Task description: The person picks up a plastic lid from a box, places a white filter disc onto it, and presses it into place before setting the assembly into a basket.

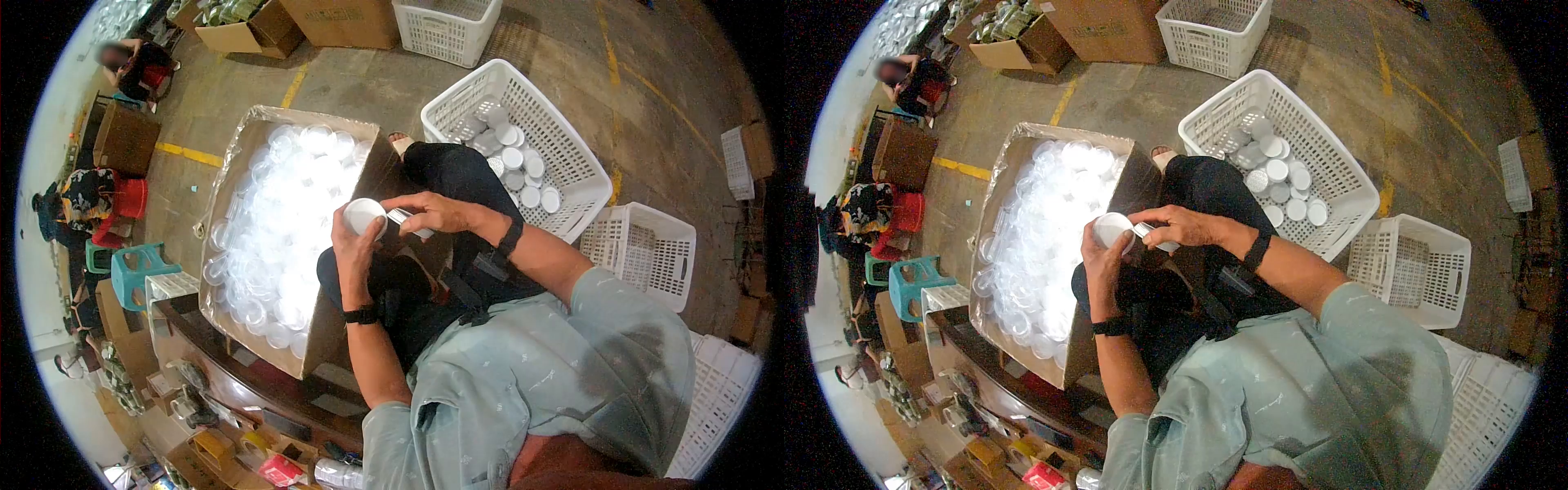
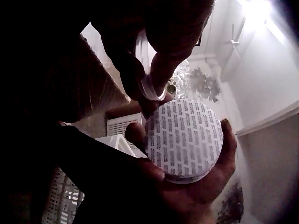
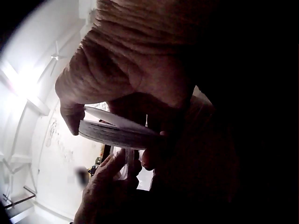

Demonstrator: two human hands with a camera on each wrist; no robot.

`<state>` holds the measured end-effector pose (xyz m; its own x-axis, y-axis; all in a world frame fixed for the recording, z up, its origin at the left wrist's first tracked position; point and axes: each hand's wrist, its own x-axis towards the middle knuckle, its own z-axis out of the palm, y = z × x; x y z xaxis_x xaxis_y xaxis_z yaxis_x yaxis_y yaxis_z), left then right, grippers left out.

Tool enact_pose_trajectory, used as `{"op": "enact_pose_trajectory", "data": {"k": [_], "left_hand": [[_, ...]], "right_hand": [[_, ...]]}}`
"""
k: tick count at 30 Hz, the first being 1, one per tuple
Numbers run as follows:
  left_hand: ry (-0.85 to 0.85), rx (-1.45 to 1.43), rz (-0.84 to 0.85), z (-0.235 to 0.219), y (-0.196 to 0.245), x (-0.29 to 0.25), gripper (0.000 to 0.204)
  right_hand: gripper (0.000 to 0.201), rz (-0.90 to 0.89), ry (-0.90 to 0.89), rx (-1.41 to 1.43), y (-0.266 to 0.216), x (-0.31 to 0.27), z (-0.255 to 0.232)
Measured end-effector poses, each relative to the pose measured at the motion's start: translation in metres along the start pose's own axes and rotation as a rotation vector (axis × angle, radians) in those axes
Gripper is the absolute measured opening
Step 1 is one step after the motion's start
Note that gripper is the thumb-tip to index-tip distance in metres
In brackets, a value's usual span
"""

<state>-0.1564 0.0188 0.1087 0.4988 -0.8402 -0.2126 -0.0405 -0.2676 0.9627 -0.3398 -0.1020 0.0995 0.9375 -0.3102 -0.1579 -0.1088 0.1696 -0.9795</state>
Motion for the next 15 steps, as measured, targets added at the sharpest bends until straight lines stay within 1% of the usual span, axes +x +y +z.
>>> {"op": "enact_pose_trajectory", "data": {"k": [3, 5, 8, 10, 11, 13, 14, 15], "left_hand": [[0.008, 0.025, 0.024, 0.000, -0.002, 0.000, 0.057], [0.018, 0.038, 0.039, 0.001, -0.003, 0.000, 0.057], [0.040, 0.042, 0.045, 0.001, -0.002, -0.002, 0.059], [-0.037, 0.019, 0.014, 0.000, 0.003, -0.003, 0.067], [-0.038, 0.015, 0.013, -0.003, -0.002, -0.001, 0.067], [-0.146, 0.078, 0.098, -0.008, -0.009, 0.001, 0.076], [-0.146, 0.077, 0.096, -0.009, -0.012, 0.002, 0.076], [-0.158, 0.067, 0.079, -0.009, -0.005, 0.000, 0.077]], "right_hand": [[0.071, -0.048, 0.003, 0.013, 0.003, 0.000, 0.002], [0.070, -0.082, 0.017, -0.049, 0.006, 0.002, 0.002], [0.069, -0.065, 0.005, -0.066, 0.003, 0.002, 0.001], [0.069, -0.040, 0.014, -0.012, 0.003, 0.001, 0.001], [0.068, -0.014, 0.021, 0.044, 0.003, 0.000, 0.000], [0.068, -0.007, 0.022, 0.044, 0.007, 0.001, -0.001], [0.068, -0.005, 0.024, 0.043, 0.008, 0.002, -0.002], [0.068, -0.003, 0.023, 0.045, 0.008, 0.002, -0.002]]}}
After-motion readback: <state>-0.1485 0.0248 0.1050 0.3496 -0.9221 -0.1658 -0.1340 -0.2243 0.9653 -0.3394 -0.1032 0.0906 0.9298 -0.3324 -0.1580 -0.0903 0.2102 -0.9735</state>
